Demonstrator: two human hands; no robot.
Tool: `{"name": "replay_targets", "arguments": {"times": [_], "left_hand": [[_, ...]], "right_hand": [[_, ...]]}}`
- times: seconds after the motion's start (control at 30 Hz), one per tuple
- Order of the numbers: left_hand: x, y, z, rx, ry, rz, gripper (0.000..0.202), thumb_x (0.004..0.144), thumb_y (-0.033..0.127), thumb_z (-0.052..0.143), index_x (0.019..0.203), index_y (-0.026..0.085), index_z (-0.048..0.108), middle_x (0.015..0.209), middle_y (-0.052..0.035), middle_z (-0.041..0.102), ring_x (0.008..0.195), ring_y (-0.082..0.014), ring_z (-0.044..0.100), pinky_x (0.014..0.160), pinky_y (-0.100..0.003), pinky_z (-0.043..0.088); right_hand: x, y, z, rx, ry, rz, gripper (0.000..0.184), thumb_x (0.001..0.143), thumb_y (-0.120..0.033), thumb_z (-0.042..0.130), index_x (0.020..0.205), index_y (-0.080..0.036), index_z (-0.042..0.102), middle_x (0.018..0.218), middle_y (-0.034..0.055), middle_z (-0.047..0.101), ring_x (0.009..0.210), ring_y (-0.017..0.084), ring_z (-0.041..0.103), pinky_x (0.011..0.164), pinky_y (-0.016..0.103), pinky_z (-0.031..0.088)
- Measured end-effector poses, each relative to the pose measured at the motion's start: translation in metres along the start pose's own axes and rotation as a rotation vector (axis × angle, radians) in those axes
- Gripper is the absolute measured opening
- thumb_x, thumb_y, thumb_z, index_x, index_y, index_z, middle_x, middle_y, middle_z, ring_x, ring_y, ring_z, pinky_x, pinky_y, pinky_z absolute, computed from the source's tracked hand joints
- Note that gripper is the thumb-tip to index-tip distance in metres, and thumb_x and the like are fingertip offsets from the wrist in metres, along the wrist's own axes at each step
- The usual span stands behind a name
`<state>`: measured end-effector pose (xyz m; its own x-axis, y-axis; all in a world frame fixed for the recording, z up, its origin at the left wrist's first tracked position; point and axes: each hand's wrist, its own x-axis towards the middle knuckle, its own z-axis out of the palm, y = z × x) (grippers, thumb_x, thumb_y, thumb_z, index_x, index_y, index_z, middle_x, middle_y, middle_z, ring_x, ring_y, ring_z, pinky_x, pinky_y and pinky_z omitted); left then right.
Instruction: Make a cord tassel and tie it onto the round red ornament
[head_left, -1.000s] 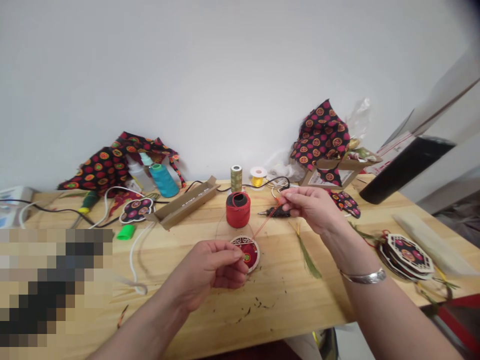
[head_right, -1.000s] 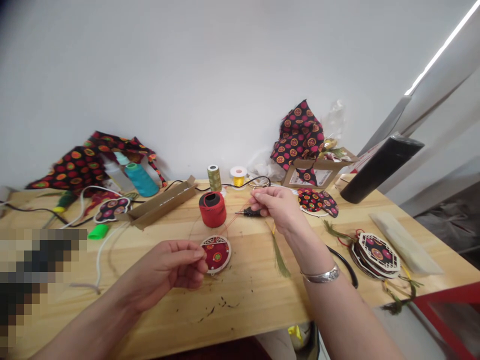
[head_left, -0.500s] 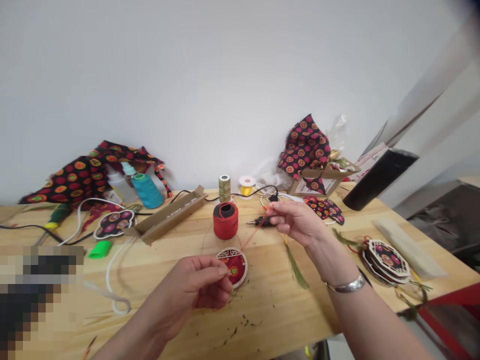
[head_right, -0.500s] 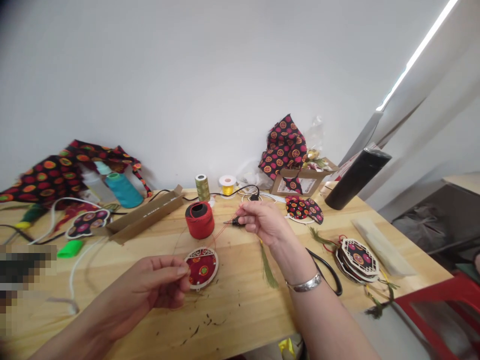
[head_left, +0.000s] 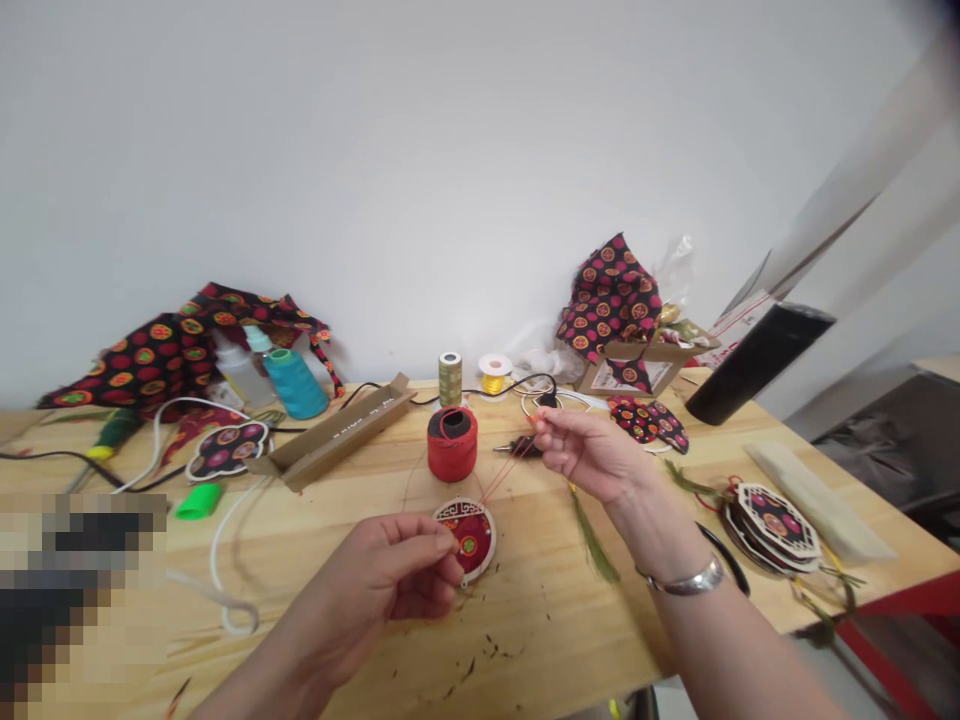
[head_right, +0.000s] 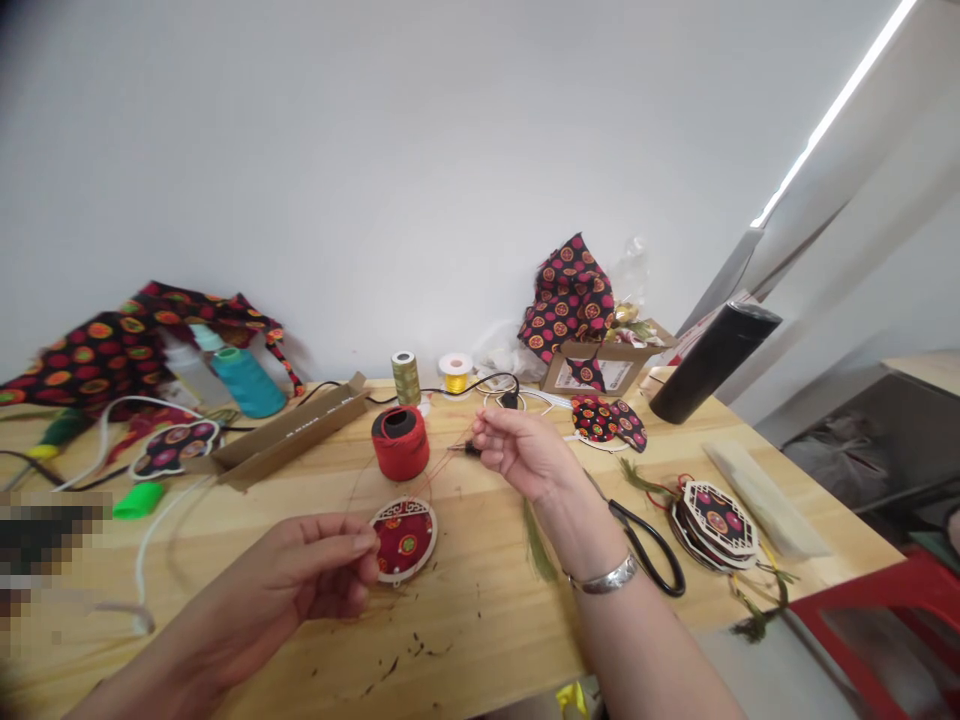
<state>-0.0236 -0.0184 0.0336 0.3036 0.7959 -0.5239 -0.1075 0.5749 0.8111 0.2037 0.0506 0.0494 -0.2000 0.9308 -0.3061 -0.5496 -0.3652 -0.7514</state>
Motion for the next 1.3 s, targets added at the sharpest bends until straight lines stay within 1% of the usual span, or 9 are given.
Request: {"name": "replay_targets", "arguments": {"times": [0.23,0.4,0.5,0.57,0.7,0.87,1.03,1.17,1.3], "left_hand": [[0.001,0.001,0.001,-0.012,0.007,-0.017,0.016,0.068,0.025,0.073,0.063,0.013,0.065,0.057,-0.0014,0.069,0.047,-0.0105,0.059,0.051,-0.023,0.046],[-0.001,0.004,0.002,-0.013,-0.001,-0.007,0.016,0.067,0.025,0.073,0.061,0.012,0.065,0.057,-0.0016,0.069,0.047,-0.0099,0.058,0.052,-0.023,0.047],[-0.001,0.003,0.001,-0.012,-0.009,-0.008,0.016,0.069,0.025,0.072,0.061,0.013,0.065,0.058,-0.0018,0.069,0.048,-0.0103,0.059,0.053,-0.024,0.048],[-0.001,0.002,-0.001,-0.011,-0.017,-0.006,0.015,0.070,0.025,0.071,0.062,0.013,0.065,0.059,-0.0017,0.069,0.048,-0.0104,0.060,0.053,-0.024,0.048],[-0.002,0.000,-0.002,-0.010,-0.022,-0.003,0.016,0.071,0.024,0.071,0.061,0.013,0.065,0.060,-0.0019,0.070,0.049,-0.0102,0.060,0.054,-0.023,0.048],[-0.002,0.000,-0.002,-0.012,-0.013,-0.006,0.014,0.071,0.024,0.071,0.063,0.013,0.066,0.060,-0.0015,0.070,0.049,-0.0103,0.060,0.054,-0.024,0.048],[-0.002,0.000,-0.003,-0.011,-0.006,-0.005,0.015,0.071,0.024,0.071,0.061,0.013,0.066,0.060,-0.0015,0.070,0.048,-0.0098,0.060,0.053,-0.023,0.048],[-0.002,0.000,-0.003,-0.013,-0.003,-0.003,0.015,0.070,0.025,0.072,0.061,0.014,0.066,0.060,-0.0011,0.070,0.048,-0.0099,0.060,0.053,-0.023,0.048],[-0.002,0.001,-0.003,-0.009,-0.005,0.001,0.015,0.070,0.025,0.072,0.062,0.014,0.066,0.060,-0.0012,0.069,0.049,-0.0101,0.060,0.054,-0.023,0.048]], "right_hand": [[-0.001,0.013,0.007,0.096,-0.021,-0.026,0.009,0.071,-0.015,0.067,0.069,-0.013,0.059,0.062,0.0007,0.065,0.050,0.005,0.053,0.040,0.013,0.034],[-0.003,0.018,0.007,0.097,-0.013,-0.059,0.009,0.072,-0.016,0.069,0.072,-0.014,0.060,0.078,0.0075,0.073,0.054,0.006,0.054,0.042,0.013,0.035],[-0.005,0.018,0.007,0.084,-0.027,-0.072,0.009,0.072,-0.018,0.069,0.073,-0.014,0.061,0.087,0.0114,0.074,0.054,0.006,0.053,0.043,0.013,0.035],[-0.006,0.017,0.008,0.066,-0.036,-0.084,0.009,0.072,-0.018,0.070,0.074,-0.014,0.062,0.090,0.0123,0.074,0.054,0.005,0.052,0.043,0.014,0.035],[-0.007,0.017,0.008,0.018,-0.047,-0.098,0.010,0.070,-0.019,0.071,0.075,-0.015,0.064,0.092,0.0110,0.074,0.055,0.006,0.052,0.043,0.015,0.033],[-0.009,0.019,0.007,-0.005,-0.077,-0.118,0.008,0.072,-0.021,0.071,0.077,-0.017,0.065,0.096,0.0079,0.073,0.058,0.007,0.051,0.044,0.016,0.033],[-0.013,0.017,0.010,-0.030,-0.061,-0.137,0.007,0.072,-0.021,0.071,0.076,-0.019,0.065,0.099,0.0056,0.072,0.062,0.008,0.053,0.047,0.017,0.038],[-0.014,0.016,0.011,-0.024,-0.027,-0.151,0.009,0.069,-0.021,0.073,0.075,-0.018,0.065,0.099,0.0047,0.073,0.066,0.008,0.055,0.052,0.016,0.041],[-0.015,0.015,0.010,-0.031,0.008,-0.173,0.008,0.068,-0.019,0.072,0.073,-0.018,0.066,0.100,0.0040,0.072,0.064,0.008,0.055,0.051,0.016,0.042]]}}
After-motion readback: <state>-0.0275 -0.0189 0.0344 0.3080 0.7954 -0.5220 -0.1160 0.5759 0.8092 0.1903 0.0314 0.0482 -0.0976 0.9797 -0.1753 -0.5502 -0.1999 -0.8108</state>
